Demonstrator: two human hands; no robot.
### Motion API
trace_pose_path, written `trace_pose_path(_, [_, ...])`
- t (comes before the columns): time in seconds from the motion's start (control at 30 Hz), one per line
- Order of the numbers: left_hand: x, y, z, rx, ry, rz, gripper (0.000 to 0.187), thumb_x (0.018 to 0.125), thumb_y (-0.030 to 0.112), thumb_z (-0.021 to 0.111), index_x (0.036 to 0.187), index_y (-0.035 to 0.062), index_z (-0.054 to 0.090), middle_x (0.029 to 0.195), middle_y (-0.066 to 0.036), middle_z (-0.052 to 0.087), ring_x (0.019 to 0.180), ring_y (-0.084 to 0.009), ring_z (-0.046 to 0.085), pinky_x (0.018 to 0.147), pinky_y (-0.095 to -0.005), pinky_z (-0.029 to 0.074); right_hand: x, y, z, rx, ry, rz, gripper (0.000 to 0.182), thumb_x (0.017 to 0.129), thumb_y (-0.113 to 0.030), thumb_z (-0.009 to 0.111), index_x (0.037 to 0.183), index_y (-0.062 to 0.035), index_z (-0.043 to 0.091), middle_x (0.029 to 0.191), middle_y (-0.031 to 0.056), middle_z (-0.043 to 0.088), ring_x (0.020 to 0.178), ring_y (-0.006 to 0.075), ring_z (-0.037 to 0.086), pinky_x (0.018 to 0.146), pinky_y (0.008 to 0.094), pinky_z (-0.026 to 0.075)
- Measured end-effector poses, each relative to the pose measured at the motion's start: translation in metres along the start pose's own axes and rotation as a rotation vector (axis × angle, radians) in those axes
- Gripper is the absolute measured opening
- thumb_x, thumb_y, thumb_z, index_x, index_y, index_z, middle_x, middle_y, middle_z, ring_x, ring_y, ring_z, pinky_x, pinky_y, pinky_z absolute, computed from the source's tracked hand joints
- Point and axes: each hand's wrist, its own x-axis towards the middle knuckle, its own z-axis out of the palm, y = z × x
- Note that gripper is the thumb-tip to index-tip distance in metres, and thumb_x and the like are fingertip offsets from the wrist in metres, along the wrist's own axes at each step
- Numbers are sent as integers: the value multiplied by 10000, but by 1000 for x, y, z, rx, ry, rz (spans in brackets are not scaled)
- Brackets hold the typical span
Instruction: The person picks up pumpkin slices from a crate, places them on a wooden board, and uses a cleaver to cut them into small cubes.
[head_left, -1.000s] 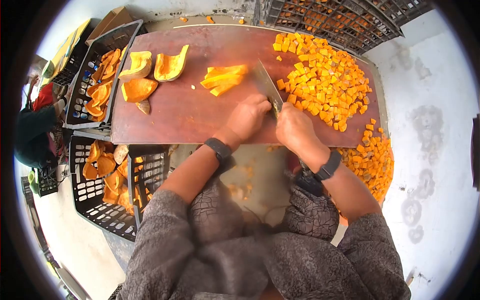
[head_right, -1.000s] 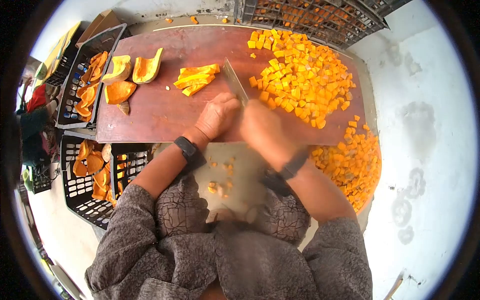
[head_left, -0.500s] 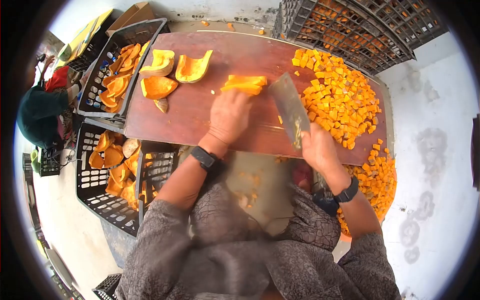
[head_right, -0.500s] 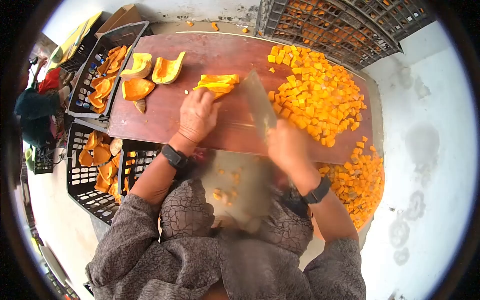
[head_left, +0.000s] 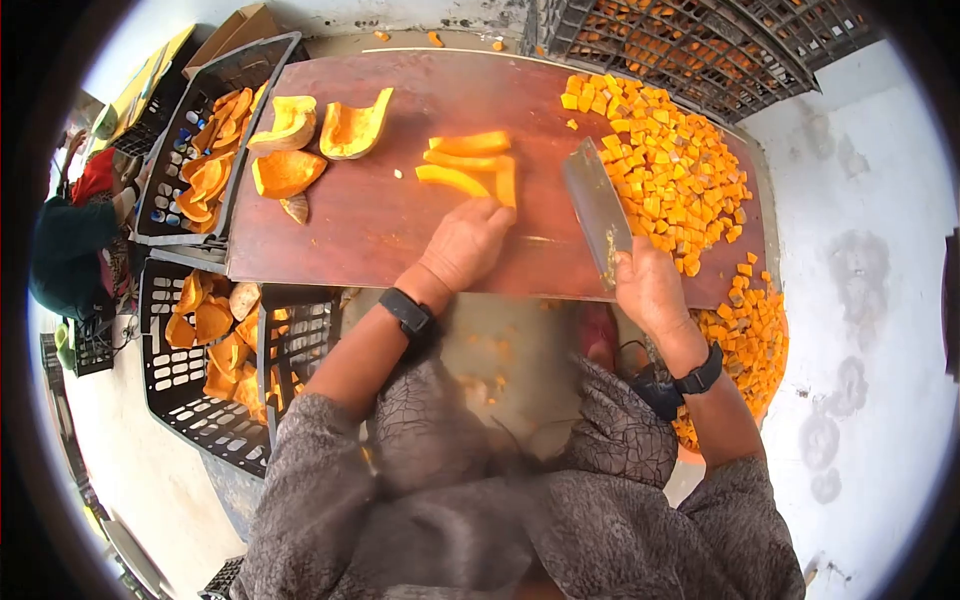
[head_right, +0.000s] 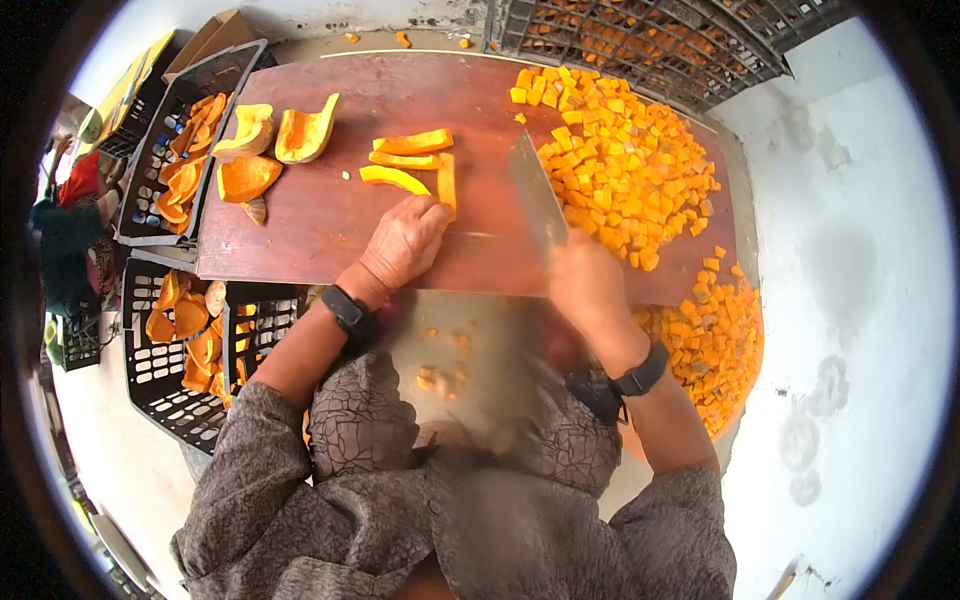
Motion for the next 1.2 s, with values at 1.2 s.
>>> trace_pose_path(1.2, [16, 22, 12, -260, -92, 120, 266, 777, 34, 623, 1041, 37, 652, 880, -148, 571, 868, -354, 568, 771, -431, 497, 27, -23, 17, -56, -14, 8, 128, 871, -110, 562, 936, 0, 549, 800, 239, 647, 804, 431, 640, 712, 502, 505])
